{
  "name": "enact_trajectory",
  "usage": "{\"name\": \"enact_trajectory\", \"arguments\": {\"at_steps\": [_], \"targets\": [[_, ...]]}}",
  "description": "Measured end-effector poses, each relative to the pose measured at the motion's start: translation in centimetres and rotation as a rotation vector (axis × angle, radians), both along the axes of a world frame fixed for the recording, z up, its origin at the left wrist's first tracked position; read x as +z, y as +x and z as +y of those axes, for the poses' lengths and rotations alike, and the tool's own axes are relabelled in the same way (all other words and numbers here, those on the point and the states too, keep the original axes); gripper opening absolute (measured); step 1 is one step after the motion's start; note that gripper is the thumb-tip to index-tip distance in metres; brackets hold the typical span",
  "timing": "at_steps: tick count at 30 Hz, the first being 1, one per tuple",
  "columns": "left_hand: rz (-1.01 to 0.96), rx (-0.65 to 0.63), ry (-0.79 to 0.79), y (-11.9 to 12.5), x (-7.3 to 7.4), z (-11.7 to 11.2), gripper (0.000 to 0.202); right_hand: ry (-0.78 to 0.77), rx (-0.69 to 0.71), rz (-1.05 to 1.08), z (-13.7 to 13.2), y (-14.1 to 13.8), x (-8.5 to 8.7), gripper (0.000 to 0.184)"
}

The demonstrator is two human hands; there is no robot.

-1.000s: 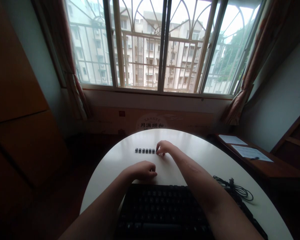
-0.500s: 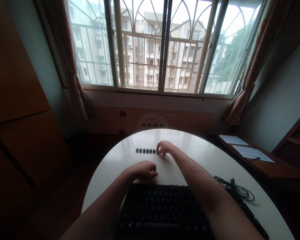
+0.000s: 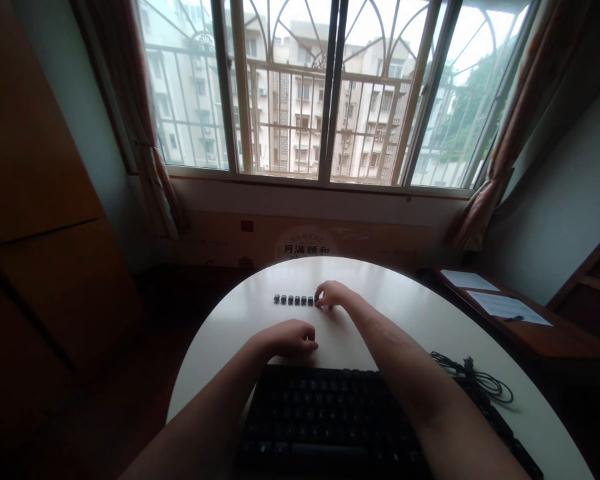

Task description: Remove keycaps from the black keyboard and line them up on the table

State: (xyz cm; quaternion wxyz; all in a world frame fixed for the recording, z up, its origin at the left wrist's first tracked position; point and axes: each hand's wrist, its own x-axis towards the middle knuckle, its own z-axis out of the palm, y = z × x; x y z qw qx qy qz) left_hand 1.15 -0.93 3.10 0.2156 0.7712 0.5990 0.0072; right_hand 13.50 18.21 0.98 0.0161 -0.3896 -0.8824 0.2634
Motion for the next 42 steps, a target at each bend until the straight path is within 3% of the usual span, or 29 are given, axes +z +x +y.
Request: {"name": "enact_trajectory", "arguments": {"at_steps": [6, 9, 11, 15, 19, 26, 32, 39, 42], "targets": [[-0.029, 0.003, -0.017, -0.2, -0.1, 0.1, 0.033, -0.033, -0.01, 0.061, -0.1, 0.3, -0.1, 0.041], [-0.044, 0.019, -0.008, -0.3, -0.3, 0.1, 0.032, -0.026, -0.002, 0.155, -0.5, 1.0, 0.6, 0.052], [-0.053, 0.024, -0.003, -0.4, -0.3, 0.1, 0.032, 0.009, 0.0, 0.236, -0.8, 1.8, 1.4, 0.049], [-0.064, 0.028, -0.015, -0.4, -0.1, -0.1, 0.034, 0.125, -0.022, 0.405, -2.1, 4.4, 3.3, 0.035], [-0.073, 0.058, -0.05, -0.2, 0.5, -0.4, 0.033, 0.168, -0.047, 0.659, -5.4, 8.6, 4.8, 0.048], [-0.052, 0.066, -0.056, 0.2, 0.6, 0.0, 0.032, -0.261, -0.223, 1.18, -14.2, 15.8, 5.3, 0.063], [-0.036, 0.065, -0.008, 0.2, 0.0, 0.6, 0.032, -0.805, -0.268, 1.17, -16.8, 16.1, 4.6, 0.058], [-0.063, 0.067, 0.013, -0.1, -0.6, 0.9, 0.032, -0.657, -0.212, 1.192, -16.7, 19.0, 6.1, 0.027], [-0.07, 0.084, 0.009, -0.1, -0.3, 0.7, 0.031, -0.627, -0.155, 1.115, -17.6, 20.2, 6.8, 0.026]]}}
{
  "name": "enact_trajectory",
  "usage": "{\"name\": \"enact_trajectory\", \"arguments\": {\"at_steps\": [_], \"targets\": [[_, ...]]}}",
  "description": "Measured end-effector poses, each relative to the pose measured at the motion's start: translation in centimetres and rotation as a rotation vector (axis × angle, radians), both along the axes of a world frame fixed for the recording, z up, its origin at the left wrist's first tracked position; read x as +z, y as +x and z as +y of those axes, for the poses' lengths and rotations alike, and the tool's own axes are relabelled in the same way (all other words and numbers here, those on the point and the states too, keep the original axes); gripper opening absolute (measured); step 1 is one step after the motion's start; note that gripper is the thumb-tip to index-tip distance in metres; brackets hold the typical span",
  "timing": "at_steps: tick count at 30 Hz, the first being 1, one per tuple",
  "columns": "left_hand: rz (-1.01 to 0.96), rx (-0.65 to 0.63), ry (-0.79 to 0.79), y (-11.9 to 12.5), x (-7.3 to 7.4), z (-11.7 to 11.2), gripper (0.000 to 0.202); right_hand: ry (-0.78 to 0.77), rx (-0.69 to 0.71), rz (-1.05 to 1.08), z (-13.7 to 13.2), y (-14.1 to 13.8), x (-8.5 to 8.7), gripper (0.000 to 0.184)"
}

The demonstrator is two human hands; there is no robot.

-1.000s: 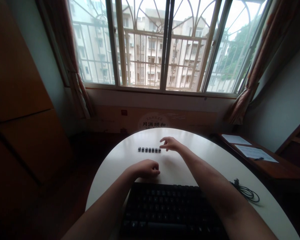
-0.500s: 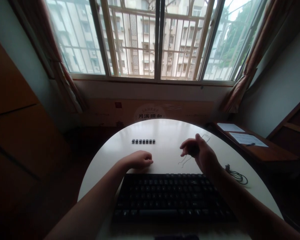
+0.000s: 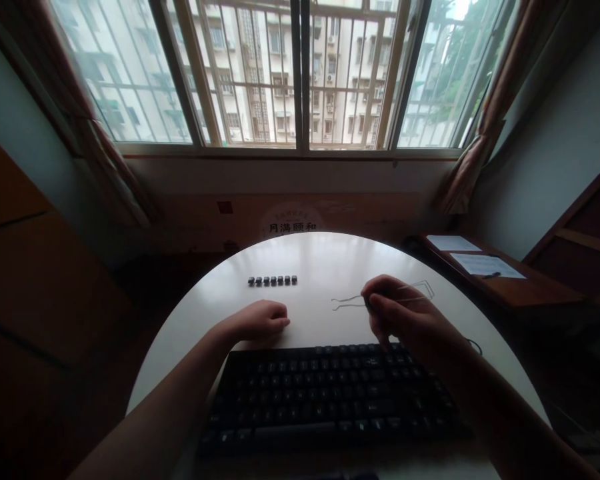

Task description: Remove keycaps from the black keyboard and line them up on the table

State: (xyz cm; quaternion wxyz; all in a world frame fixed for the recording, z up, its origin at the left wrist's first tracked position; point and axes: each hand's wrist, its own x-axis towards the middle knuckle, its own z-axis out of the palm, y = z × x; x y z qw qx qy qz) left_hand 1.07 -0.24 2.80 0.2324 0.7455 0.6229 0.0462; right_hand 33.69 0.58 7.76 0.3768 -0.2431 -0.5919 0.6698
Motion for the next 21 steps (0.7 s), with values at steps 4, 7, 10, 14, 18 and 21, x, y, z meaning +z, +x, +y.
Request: {"name": "enact_trajectory", "arguments": {"at_steps": [4, 7, 10, 14, 18, 21], "targets": [[0.012, 0.012, -0.017, 0.2, 0.6, -0.4, 0.031, 0.085, 0.136, -0.254, -1.1, -0.5, -0.9, 0.027], [0.026, 0.016, -0.023, 0.3, 0.9, -0.5, 0.031, 0.19, 0.108, -0.324, -1.1, -2.0, -2.3, 0.028], [0.031, 0.021, -0.017, 0.3, 1.0, -0.4, 0.031, 0.347, 0.05, -0.324, -0.8, -3.3, -3.6, 0.025], [0.026, 0.039, -0.008, 0.4, 1.3, -0.4, 0.029, 0.596, 0.021, -0.355, -0.9, -4.1, -4.2, 0.019], [0.015, 0.063, -0.01, 0.5, 1.5, -0.5, 0.028, 0.839, 0.063, -0.398, -0.8, -4.5, -4.8, 0.027], [-0.002, 0.089, -0.023, 0.5, 1.5, -0.6, 0.03, 0.917, 0.058, -0.383, -0.2, -4.9, -6.0, 0.028]]}}
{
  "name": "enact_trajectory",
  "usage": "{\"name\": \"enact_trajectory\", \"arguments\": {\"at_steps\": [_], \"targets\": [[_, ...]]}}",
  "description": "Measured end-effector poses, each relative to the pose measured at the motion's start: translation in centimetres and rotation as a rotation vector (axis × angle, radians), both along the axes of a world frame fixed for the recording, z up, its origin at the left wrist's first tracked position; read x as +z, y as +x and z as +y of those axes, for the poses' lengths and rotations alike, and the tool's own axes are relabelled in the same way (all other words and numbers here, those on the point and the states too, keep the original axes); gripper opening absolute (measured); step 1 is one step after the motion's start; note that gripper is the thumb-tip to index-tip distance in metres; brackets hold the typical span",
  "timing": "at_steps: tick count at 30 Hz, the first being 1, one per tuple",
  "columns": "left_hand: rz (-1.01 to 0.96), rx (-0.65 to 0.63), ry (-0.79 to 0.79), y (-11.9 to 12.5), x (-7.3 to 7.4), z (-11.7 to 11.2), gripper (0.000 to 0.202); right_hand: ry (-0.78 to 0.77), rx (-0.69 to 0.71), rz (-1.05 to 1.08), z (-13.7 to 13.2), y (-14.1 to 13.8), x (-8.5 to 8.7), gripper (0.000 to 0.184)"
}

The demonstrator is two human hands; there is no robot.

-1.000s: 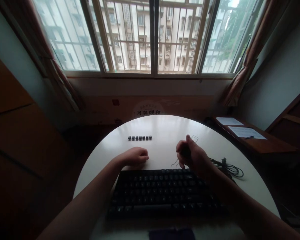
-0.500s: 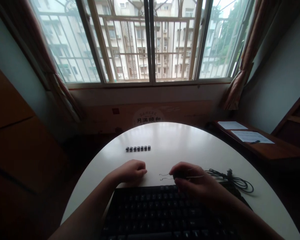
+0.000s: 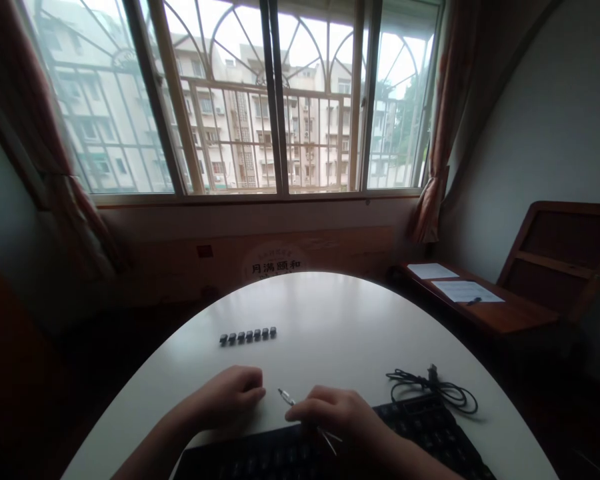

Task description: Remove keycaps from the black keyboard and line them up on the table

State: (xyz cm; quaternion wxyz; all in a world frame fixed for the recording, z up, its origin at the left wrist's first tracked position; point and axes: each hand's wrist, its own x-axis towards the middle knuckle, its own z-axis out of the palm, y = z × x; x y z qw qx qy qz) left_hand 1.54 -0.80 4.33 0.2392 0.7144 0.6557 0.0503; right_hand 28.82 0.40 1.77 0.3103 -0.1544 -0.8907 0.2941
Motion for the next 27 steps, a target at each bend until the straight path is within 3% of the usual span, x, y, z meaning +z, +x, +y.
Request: {"name": "enact_trajectory", "arguments": {"at_steps": [4, 10, 27], "targets": [[-0.016, 0.029, -0.022, -0.04, 0.08, -0.02, 0.031, -0.038, -0.013, 0.053, 0.55, -0.37, -1.07, 0.029], [-0.013, 0.035, -0.019, -0.2, 0.11, 0.23, 0.032, -0.089, -0.047, 0.161, 0.09, -0.48, -0.43, 0.027], [-0.006, 0.003, -0.019, -0.2, -0.12, 0.44, 0.033, -0.164, -0.032, 0.064, -0.04, -0.46, -0.69, 0.034]]}}
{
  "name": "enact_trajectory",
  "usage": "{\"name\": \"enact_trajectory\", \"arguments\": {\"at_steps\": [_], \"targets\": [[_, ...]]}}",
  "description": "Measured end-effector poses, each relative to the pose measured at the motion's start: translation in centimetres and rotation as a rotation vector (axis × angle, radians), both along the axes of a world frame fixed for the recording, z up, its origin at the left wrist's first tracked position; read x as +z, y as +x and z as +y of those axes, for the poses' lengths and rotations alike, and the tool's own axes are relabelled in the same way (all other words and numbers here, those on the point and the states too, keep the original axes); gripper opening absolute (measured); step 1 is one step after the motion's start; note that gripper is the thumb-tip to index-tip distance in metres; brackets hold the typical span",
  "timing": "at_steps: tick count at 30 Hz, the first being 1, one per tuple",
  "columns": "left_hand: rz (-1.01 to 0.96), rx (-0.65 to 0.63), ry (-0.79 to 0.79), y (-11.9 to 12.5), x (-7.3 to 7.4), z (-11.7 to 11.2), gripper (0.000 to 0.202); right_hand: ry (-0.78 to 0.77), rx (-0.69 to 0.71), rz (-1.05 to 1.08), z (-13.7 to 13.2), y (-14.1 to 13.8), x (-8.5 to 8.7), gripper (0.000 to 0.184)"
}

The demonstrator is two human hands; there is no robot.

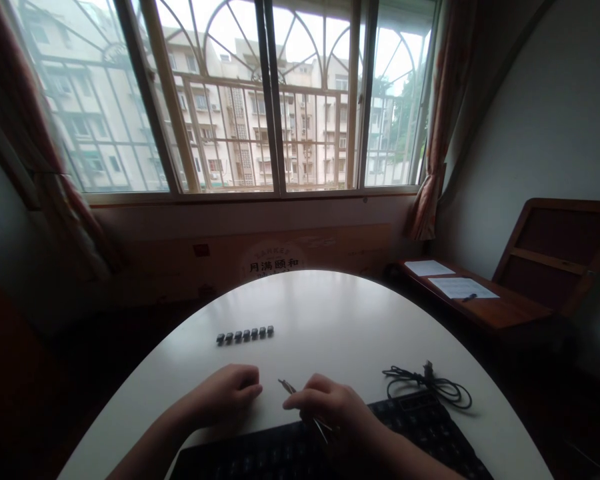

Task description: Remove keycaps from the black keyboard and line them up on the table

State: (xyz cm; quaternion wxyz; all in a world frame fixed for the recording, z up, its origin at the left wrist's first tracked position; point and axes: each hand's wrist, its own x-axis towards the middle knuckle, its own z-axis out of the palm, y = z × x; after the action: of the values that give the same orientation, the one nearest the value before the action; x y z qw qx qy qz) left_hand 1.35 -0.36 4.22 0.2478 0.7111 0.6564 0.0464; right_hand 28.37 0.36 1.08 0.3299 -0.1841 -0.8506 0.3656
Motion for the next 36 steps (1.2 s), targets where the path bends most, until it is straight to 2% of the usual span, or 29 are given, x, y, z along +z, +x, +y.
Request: {"name": "enact_trajectory", "arguments": {"at_steps": [9, 16, 24, 36], "targets": [[-0.023, 0.009, -0.011, -0.2, 0.2, -0.1, 0.032, 0.033, -0.015, -0.011, 0.1, -0.1, 0.0, 0.033], [-0.073, 0.03, -0.018, -0.7, -0.3, 0.3, 0.034, 0.112, -0.027, -0.071, 0.4, -0.3, 0.0, 0.036], [-0.095, 0.033, 0.012, -0.9, -0.8, 0.6, 0.033, 0.151, -0.059, -0.094, -0.1, -0.4, 1.0, 0.036], [-0.061, 0.035, 0.045, -1.1, -0.9, 1.1, 0.033, 0.198, -0.059, -0.112, 0.1, -0.6, 0.5, 0.038]]}}
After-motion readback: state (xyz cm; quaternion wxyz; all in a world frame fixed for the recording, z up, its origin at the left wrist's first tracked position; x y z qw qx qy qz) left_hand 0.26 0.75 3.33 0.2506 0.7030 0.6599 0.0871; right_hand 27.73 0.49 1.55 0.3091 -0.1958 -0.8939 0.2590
